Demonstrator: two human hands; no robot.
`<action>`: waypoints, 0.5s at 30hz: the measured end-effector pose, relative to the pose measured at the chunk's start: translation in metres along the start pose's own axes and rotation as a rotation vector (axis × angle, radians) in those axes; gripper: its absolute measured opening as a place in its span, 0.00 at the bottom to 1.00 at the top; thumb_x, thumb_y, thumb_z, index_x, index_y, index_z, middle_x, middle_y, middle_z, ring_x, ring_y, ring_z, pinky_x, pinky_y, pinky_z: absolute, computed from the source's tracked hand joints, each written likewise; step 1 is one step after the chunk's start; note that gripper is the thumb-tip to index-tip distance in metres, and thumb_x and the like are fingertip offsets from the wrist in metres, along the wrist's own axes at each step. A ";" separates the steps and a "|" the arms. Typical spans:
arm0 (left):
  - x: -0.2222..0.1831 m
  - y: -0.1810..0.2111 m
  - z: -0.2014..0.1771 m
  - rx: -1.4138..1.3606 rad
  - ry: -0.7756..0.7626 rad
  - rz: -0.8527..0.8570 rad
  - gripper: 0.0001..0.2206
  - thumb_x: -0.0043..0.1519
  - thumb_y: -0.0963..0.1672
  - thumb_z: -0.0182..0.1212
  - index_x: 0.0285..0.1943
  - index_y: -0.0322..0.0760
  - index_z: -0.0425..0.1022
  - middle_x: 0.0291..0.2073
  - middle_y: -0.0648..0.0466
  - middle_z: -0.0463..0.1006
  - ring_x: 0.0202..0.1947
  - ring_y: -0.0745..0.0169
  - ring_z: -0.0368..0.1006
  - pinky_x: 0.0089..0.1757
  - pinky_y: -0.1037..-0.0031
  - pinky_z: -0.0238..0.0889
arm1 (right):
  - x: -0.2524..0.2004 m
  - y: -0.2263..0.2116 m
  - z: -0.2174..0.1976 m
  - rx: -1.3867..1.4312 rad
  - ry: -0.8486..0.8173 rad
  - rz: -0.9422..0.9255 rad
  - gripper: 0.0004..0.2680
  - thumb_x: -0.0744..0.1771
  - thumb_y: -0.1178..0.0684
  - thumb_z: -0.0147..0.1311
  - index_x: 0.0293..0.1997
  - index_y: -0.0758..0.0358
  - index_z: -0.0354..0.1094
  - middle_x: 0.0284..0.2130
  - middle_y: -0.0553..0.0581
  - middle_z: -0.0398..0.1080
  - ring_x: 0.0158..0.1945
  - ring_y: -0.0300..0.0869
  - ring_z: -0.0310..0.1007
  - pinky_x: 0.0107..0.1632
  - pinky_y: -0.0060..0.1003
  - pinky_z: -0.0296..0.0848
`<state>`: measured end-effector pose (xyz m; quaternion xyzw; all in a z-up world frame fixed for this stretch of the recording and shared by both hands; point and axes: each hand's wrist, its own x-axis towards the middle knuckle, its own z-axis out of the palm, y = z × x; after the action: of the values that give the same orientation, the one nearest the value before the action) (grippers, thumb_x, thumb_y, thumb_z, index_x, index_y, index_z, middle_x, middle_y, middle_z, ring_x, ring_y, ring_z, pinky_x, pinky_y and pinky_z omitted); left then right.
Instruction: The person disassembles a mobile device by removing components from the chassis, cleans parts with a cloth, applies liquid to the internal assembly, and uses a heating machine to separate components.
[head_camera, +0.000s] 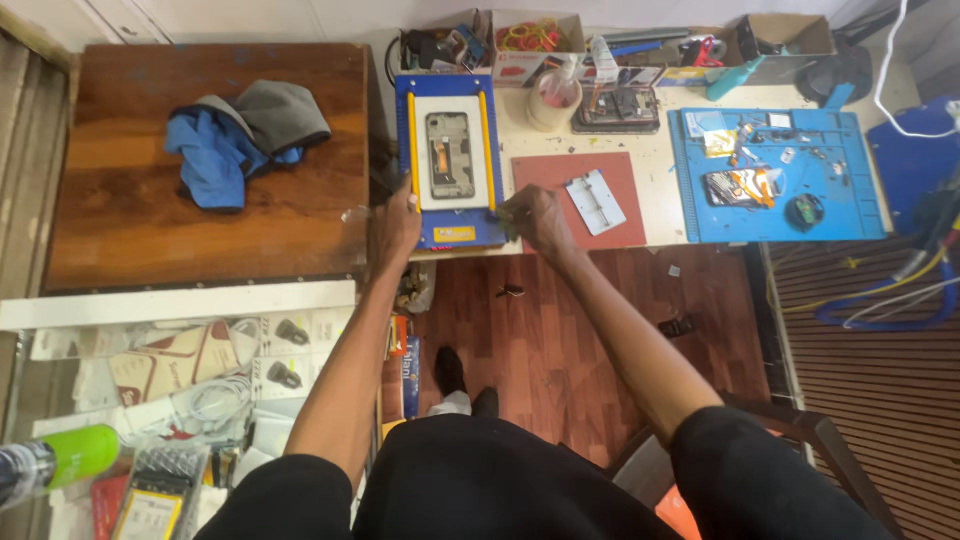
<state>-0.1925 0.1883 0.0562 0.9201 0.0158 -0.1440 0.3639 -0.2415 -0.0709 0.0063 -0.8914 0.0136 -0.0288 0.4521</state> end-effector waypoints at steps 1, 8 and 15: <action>-0.007 0.003 -0.001 -0.001 0.003 -0.018 0.23 0.70 0.49 0.40 0.76 0.62 0.61 0.44 0.38 0.81 0.47 0.33 0.77 0.47 0.47 0.69 | -0.014 -0.006 0.000 0.018 -0.028 0.018 0.04 0.66 0.64 0.56 0.37 0.66 0.79 0.28 0.59 0.79 0.27 0.42 0.81 0.31 0.35 0.77; 0.022 -0.045 0.033 -0.155 0.005 -0.015 0.26 0.67 0.52 0.55 0.77 0.59 0.61 0.46 0.45 0.84 0.45 0.50 0.83 0.48 0.59 0.74 | -0.047 -0.016 -0.004 -0.129 0.203 -0.032 0.08 0.64 0.54 0.65 0.43 0.65 0.79 0.33 0.62 0.78 0.34 0.46 0.80 0.40 0.44 0.76; 0.017 -0.044 0.057 -0.285 0.089 0.261 0.60 0.41 0.51 0.82 0.80 0.40 0.39 0.66 0.39 0.69 0.65 0.39 0.67 0.64 0.53 0.54 | -0.061 -0.049 0.033 -0.260 0.348 -0.016 0.06 0.64 0.56 0.62 0.41 0.65 0.79 0.37 0.65 0.72 0.39 0.57 0.74 0.42 0.50 0.73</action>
<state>-0.1961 0.1812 -0.0173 0.8589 -0.0672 -0.0513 0.5051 -0.3001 -0.0128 0.0242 -0.9239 0.0877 -0.1838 0.3239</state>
